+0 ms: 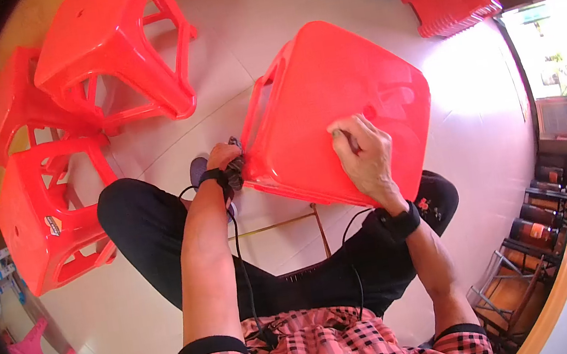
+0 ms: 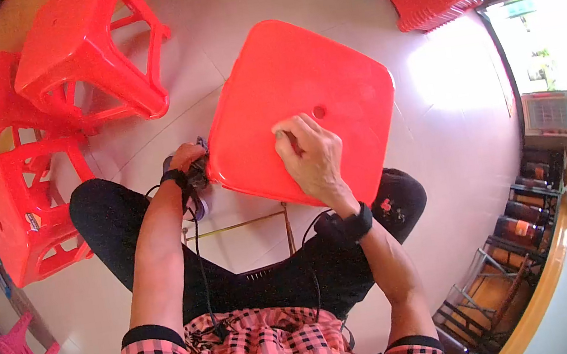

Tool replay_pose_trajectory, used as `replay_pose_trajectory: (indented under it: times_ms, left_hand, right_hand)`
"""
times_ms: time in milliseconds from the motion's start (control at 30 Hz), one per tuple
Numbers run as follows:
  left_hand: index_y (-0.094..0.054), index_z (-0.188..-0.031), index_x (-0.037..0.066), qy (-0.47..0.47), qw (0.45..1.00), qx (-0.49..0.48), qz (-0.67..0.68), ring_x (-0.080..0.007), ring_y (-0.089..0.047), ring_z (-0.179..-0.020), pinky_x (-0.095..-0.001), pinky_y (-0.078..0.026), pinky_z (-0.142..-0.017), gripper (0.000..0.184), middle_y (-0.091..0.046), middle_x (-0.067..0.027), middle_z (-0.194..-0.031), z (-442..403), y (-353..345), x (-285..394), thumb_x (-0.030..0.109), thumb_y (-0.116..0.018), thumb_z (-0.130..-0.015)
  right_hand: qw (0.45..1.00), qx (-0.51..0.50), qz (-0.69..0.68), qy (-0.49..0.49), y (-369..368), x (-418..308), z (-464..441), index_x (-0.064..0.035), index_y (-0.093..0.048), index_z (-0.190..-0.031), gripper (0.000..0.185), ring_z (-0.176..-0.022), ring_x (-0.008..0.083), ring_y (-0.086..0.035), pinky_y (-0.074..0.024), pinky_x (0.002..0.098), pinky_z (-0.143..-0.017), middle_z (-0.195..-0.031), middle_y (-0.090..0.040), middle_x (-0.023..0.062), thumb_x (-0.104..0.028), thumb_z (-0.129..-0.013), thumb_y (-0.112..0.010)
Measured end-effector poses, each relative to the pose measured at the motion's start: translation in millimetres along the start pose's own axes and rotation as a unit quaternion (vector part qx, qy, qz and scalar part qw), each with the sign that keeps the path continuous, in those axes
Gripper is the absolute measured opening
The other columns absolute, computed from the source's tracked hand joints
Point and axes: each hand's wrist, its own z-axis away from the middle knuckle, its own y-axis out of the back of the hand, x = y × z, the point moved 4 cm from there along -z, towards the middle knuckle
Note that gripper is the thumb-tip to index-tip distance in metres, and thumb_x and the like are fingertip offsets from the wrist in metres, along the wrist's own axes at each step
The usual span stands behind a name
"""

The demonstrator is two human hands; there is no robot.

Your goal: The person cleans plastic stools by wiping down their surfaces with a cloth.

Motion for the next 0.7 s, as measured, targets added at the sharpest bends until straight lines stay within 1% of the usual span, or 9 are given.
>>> replay_pose_trajectory:
  times_ms: [67, 100, 167, 233, 300, 433, 533, 633, 700]
  left_hand:
    - [-0.065, -0.093, -0.002, -0.088, 0.995, -0.036, -0.029, -0.0336, -0.064, -0.085, -0.0388, -0.047, -0.076, 0.041, -0.067, -0.0206, -0.093, -26, -22, -40, 0.036, -0.059, -0.078]
    - [-0.065, -0.093, -0.002, -0.093, 0.994, -0.042, -0.036, -0.0336, -0.064, -0.085, -0.0388, -0.047, -0.076, 0.041, -0.067, -0.0206, -0.093, -8, -11, -11, 0.036, -0.059, -0.078]
    - [-0.064, -0.094, -0.001, 0.079, 0.992, -0.022, 0.100, -0.0293, -0.064, -0.086, -0.0373, -0.048, -0.075, 0.044, -0.067, -0.0186, -0.095, 50, 34, 63, 0.040, -0.059, -0.080]
    - [-0.063, -0.100, 0.000, 0.048, 0.999, 0.020, -0.005, -0.0230, -0.063, -0.086, -0.0353, -0.048, -0.075, 0.042, -0.067, -0.0147, -0.097, 65, 47, 78, 0.038, -0.061, -0.080]
    - [-0.059, -0.096, -0.002, 0.043, 0.977, 0.039, 0.205, -0.0211, -0.056, -0.075, -0.0343, -0.044, -0.067, 0.031, -0.061, -0.0118, -0.082, 80, 52, 90, 0.018, -0.057, -0.073]
    - [-0.058, -0.105, -0.002, 0.047, 0.978, 0.024, 0.203, -0.0215, -0.057, -0.081, -0.0343, -0.045, -0.073, 0.036, -0.061, -0.0141, -0.088, 80, 63, 100, 0.017, -0.057, -0.074]
    - [-0.050, -0.126, -0.001, -0.027, 0.981, 0.133, 0.136, -0.0204, -0.057, -0.086, -0.0315, -0.045, -0.080, 0.053, -0.061, -0.0148, -0.096, 141, 101, 173, 0.015, -0.056, -0.077]
    - [-0.048, -0.128, 0.000, -0.085, 0.940, 0.113, 0.311, -0.0182, -0.055, -0.089, -0.0301, -0.044, -0.082, 0.052, -0.059, -0.0123, -0.101, 162, 96, 171, 0.014, -0.054, -0.079]
    - [-0.048, -0.127, 0.001, -0.136, 0.940, 0.146, 0.278, -0.0166, -0.052, -0.091, -0.0299, -0.044, -0.083, 0.048, -0.057, -0.0104, -0.102, 166, 89, 173, 0.014, -0.052, -0.081]
  right_hand:
    - [1.000, 0.005, -0.006, -0.006, 0, 0, 0, -0.0070, -0.063, -0.084, 0.004, -0.056, 0.0194, -0.059, -0.0455, 0.0308, -0.052, -0.073, -0.061, 0.0077, -0.006, -0.080, -0.063]
    - [1.000, 0.013, -0.006, -0.013, 1, 2, 1, -0.0070, -0.063, -0.084, 0.004, -0.056, 0.0194, -0.059, -0.0455, 0.0308, -0.052, -0.073, -0.061, 0.0077, -0.006, -0.080, -0.063]
    - [0.999, 0.019, -0.037, -0.011, -1, 5, 1, -0.0074, -0.063, -0.084, 0.004, -0.059, 0.0221, -0.061, -0.0474, 0.0323, -0.055, -0.075, -0.063, 0.0084, -0.010, -0.081, -0.063]
    - [0.999, 0.026, -0.034, -0.020, -1, 6, 1, -0.0078, -0.064, -0.084, 0.005, -0.060, 0.0230, -0.062, -0.0484, 0.0332, -0.056, -0.076, -0.063, 0.0085, -0.012, -0.082, -0.063]
    - [0.998, 0.029, -0.057, -0.009, -1, 7, 1, -0.0079, -0.063, -0.085, 0.006, -0.062, 0.0248, -0.063, -0.0490, 0.0346, -0.057, -0.077, -0.063, 0.0085, -0.013, -0.082, -0.062]
    - [0.998, 0.045, -0.054, 0.005, 0, 11, 1, -0.0083, -0.062, -0.085, 0.006, -0.065, 0.0262, -0.063, -0.0491, 0.0362, -0.058, -0.079, -0.064, 0.0086, -0.013, -0.082, -0.061]
    - [0.997, 0.049, -0.058, 0.008, 0, 12, 3, -0.0085, -0.062, -0.084, 0.005, -0.066, 0.0274, -0.063, -0.0487, 0.0375, -0.058, -0.079, -0.064, 0.0089, -0.013, -0.081, -0.061]
    - [0.996, 0.053, -0.063, 0.015, 0, 12, 2, -0.0085, -0.061, -0.082, 0.005, -0.066, 0.0278, -0.063, -0.0482, 0.0383, -0.057, -0.078, -0.063, 0.0093, -0.013, -0.081, -0.061]
    - [0.996, 0.049, -0.068, 0.014, 0, 13, 2, -0.0084, -0.061, -0.082, 0.005, -0.066, 0.0285, -0.062, -0.0479, 0.0392, -0.057, -0.077, -0.063, 0.0094, -0.013, -0.080, -0.060]
